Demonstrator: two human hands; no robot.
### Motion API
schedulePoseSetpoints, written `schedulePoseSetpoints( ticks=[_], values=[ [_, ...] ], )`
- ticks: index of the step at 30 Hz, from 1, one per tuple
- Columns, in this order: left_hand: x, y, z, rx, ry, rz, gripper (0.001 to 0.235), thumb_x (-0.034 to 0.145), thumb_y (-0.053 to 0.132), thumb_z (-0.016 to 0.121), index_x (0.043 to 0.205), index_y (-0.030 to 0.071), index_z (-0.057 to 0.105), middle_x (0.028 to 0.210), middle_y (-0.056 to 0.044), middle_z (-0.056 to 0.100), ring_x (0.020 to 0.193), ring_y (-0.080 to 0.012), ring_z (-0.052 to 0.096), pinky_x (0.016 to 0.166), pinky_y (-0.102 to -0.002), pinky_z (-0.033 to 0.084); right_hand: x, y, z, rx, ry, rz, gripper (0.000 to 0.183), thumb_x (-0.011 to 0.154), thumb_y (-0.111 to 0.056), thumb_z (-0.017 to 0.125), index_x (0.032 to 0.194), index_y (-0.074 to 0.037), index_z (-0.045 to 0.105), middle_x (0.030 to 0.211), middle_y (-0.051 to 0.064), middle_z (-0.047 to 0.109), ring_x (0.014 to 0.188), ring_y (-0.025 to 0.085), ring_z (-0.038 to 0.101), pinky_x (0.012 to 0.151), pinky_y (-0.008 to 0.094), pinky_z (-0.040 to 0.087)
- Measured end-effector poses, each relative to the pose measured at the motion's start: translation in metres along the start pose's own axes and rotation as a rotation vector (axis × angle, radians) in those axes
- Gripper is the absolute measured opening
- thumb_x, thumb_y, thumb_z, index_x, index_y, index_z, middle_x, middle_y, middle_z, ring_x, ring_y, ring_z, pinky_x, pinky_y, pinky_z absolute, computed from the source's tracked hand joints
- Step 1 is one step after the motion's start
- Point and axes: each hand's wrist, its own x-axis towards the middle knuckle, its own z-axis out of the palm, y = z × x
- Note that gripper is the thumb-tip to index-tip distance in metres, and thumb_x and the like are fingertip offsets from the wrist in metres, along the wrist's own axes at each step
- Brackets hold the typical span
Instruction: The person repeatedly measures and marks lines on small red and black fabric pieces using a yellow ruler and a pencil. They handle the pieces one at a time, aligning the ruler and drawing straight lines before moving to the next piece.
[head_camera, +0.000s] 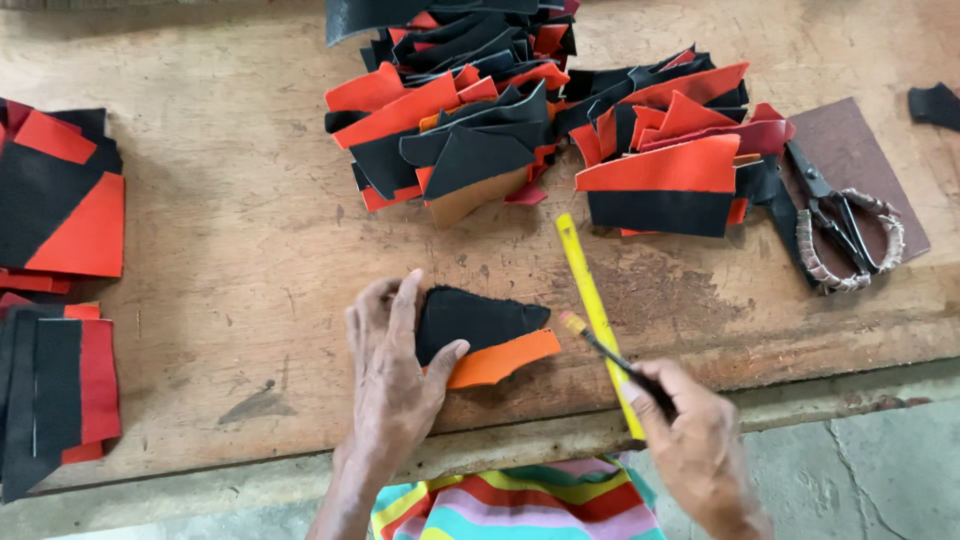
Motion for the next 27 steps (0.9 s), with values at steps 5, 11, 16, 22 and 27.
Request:
schedulePoseSetpoints(
  ticks=[5,11,16,22,27],
  values=[
    [0.002,-0.005,-0.001,0.067,-0.029,0.052,0.062,0.072,0.01,0.084,0.126,0.005,0.053,0.128,-0.019,0.052,0.119,-0.0392,0.048,0.102,-0.049,0.039,0.023,0.029,-0.007,0.279,0.142,-0.218,0.023,0.096,-0.026,0.068,0.11,-0.009,0.073,0.073,0.005,0.069,0.063,0.012,0.058,0.054,0.029,0.048],
    [0.014,-0.009,0.006,-0.295,-0.164,-0.144,0.052,0.084,0.007,0.075,0.128,0.009,0.048,0.106,-0.009,0.072,0.101,-0.0254,0.07,0.087,-0.036,0.054,0.054,0.084,0.019,0.816,0.147,-0.45,0.021,0.1,-0.016,0.065,0.115,-0.001,0.067,0.09,0.001,0.06,0.081,0.006,0.051,0.07,0.023,0.044],
    [0.064,0.015,0.034,-0.518,-0.188,0.018,0.044,0.086,-0.003,0.075,0.126,0.007,0.058,0.1,-0.01,0.072,0.095,-0.0177,0.07,0.086,-0.032,0.058,0.067,0.124,0.032,1.445,0.033,-0.587,0.02,0.103,-0.013,0.065,0.12,-0.001,0.062,0.098,0.008,0.064,0.084,0.016,0.057,0.074,0.029,0.047],
    [0.12,0.06,0.117,-0.196,-0.068,0.4,0.092,0.07,0.021,0.087,0.15,0.016,0.041,0.153,-0.023,0.035,0.141,-0.0413,0.037,0.113,-0.051,0.035,0.076,0.138,0.047,1.506,0.088,-0.554,0.022,0.103,-0.013,0.064,0.121,0.0,0.062,0.094,0.007,0.065,0.081,0.015,0.058,0.073,0.028,0.047],
    [0.13,0.081,0.172,0.106,-0.13,0.5,0.088,0.082,0.023,0.084,0.156,0.028,0.037,0.169,-0.019,0.004,0.156,-0.0493,0.005,0.122,-0.066,0.013,0.083,0.14,0.047,1.438,0.091,-0.489,0.026,0.099,-0.01,0.069,0.122,0.001,0.064,0.094,0.003,0.064,0.078,0.009,0.055,0.068,0.022,0.043]
  ],
)
